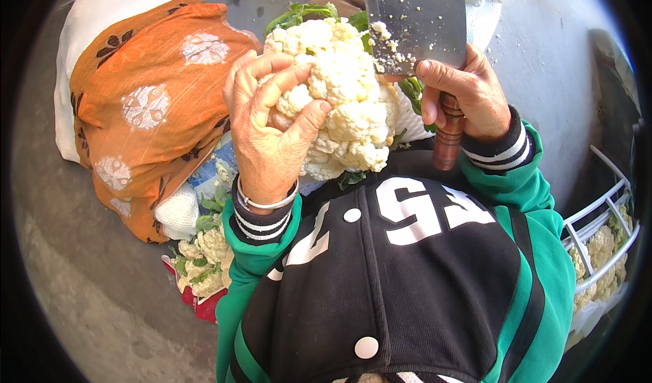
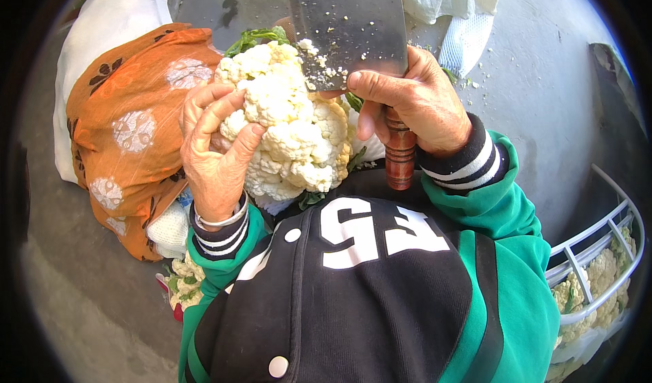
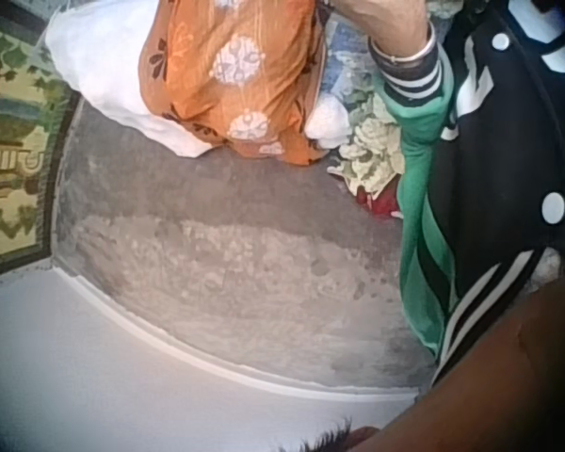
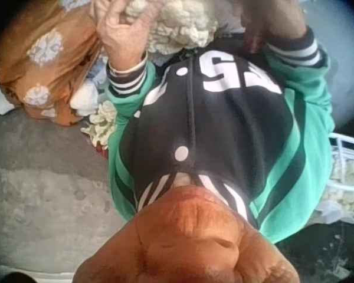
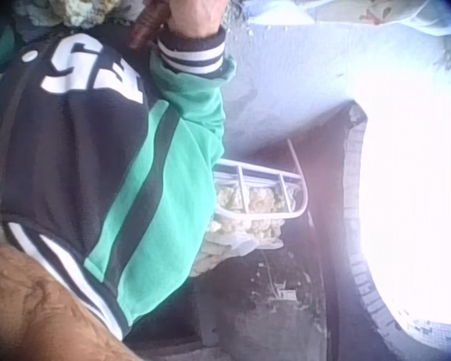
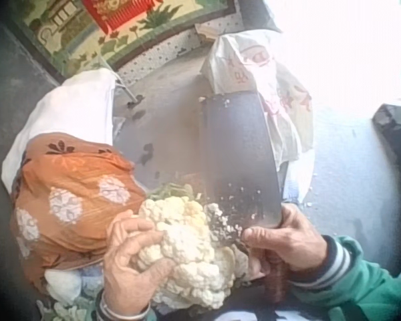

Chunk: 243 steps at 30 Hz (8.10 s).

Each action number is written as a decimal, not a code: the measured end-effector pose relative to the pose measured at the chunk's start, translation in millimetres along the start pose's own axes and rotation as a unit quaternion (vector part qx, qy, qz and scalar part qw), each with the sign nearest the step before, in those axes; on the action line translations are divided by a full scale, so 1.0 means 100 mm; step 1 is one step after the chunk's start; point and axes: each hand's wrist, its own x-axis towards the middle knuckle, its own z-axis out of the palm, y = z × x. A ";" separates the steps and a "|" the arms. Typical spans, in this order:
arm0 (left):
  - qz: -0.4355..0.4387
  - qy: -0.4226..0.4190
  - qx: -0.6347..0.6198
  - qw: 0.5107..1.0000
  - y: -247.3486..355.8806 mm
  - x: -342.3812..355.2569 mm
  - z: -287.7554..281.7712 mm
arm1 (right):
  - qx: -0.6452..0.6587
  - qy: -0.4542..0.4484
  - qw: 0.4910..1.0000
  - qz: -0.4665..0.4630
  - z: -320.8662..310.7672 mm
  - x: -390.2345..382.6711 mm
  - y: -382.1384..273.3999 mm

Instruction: The person holds a whole cauliflower and uses a cleaver to trim and cut it into smaller florets. The person repeatedly slices the cauliflower, removing outer layers and separating florets while holding the vegetable with the other hand.

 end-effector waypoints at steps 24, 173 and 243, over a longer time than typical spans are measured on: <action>0.004 -0.015 0.015 1.000 0.00 0.04 -0.02 | -0.002 -0.074 0.997 -0.005 -0.13 0.20 0.09; 0.011 0.016 0.027 0.999 -0.04 0.01 0.03 | 0.090 0.013 0.994 0.062 0.26 -0.27 0.02; 0.031 0.027 0.063 0.997 0.00 0.01 0.08 | 0.101 -0.001 0.991 0.085 0.26 -0.07 0.09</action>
